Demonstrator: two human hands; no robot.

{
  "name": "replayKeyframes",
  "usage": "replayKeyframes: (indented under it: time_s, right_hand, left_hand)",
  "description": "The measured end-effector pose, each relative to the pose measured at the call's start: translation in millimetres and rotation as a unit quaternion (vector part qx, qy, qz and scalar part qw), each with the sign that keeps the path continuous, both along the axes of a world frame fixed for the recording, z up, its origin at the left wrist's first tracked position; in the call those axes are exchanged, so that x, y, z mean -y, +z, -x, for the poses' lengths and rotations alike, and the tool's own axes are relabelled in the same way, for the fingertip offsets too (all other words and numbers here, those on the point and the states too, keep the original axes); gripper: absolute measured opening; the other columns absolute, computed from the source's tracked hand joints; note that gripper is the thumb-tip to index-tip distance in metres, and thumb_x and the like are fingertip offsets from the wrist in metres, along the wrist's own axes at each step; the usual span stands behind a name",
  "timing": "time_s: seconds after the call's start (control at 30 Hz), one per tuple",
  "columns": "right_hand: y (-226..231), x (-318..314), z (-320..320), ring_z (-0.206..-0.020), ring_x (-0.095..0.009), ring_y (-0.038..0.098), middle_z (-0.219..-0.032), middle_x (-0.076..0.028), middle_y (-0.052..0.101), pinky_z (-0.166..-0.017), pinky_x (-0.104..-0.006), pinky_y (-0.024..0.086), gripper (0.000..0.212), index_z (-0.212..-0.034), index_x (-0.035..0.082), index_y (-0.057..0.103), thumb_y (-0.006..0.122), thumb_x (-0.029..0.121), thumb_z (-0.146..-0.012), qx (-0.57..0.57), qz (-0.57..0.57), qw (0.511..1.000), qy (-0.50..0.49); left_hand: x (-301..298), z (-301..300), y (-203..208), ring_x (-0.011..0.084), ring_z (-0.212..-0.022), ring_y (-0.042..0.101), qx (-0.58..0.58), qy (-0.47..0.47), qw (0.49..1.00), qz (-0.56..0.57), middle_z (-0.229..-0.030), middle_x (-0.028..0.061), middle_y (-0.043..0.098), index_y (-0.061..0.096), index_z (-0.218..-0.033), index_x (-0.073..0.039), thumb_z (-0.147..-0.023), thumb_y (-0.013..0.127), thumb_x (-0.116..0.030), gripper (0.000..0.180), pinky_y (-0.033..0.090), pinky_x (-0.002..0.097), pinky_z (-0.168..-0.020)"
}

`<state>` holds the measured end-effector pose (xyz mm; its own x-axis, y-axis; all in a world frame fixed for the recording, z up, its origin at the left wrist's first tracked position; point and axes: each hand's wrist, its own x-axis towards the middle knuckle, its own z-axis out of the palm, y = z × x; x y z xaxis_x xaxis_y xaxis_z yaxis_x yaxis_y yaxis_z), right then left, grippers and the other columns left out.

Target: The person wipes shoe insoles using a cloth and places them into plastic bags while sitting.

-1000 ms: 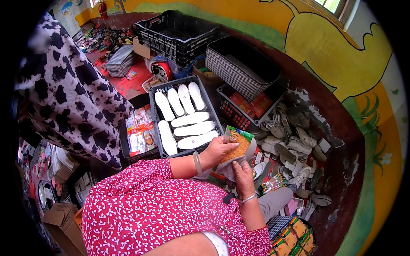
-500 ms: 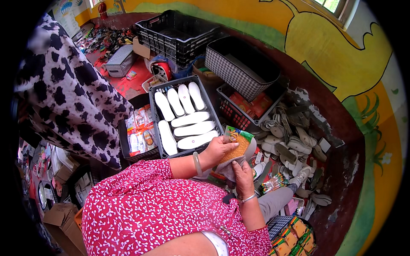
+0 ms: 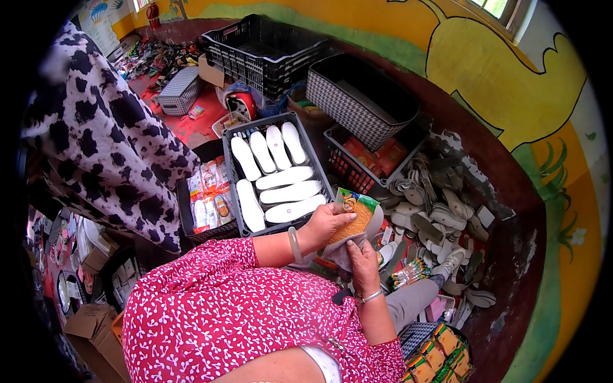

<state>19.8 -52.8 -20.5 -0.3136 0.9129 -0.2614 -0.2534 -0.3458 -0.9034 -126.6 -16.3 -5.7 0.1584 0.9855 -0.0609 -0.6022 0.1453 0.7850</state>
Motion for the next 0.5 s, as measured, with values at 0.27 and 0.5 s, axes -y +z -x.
replayKeyframes:
  time_s: [0.27,0.5]
  right_hand:
    - [0.2,0.3,-0.5,-0.053,-0.007,0.055,-0.081,-0.002,0.062,-0.044,-0.0184,0.041,0.022,-0.108,0.004,0.052,0.051,0.019,-0.093,0.0,0.005,1.0,0.003]
    - [1.6,0.4,-0.8,-0.059,-0.007,0.056,-0.084,-0.002,0.062,-0.048,-0.0191,0.043,0.022,-0.109,0.004,0.052,0.051,0.018,-0.093,-0.001,0.008,1.0,0.001]
  left_hand:
    - [-0.6,-0.8,-3.8,0.0108,-0.075,0.061,0.001,0.002,1.0,-0.007,-0.087,0.007,0.064,0.061,-0.096,0.004,-0.087,0.059,-0.013,0.019,0.05,0.0238,-0.067]
    - [-1.8,0.1,-6.0,0.0114,-0.077,0.061,-0.013,-0.007,1.0,-0.006,-0.09,0.0077,0.064,0.06,-0.099,0.005,-0.087,0.059,-0.013,0.021,0.05,0.0241,-0.069]
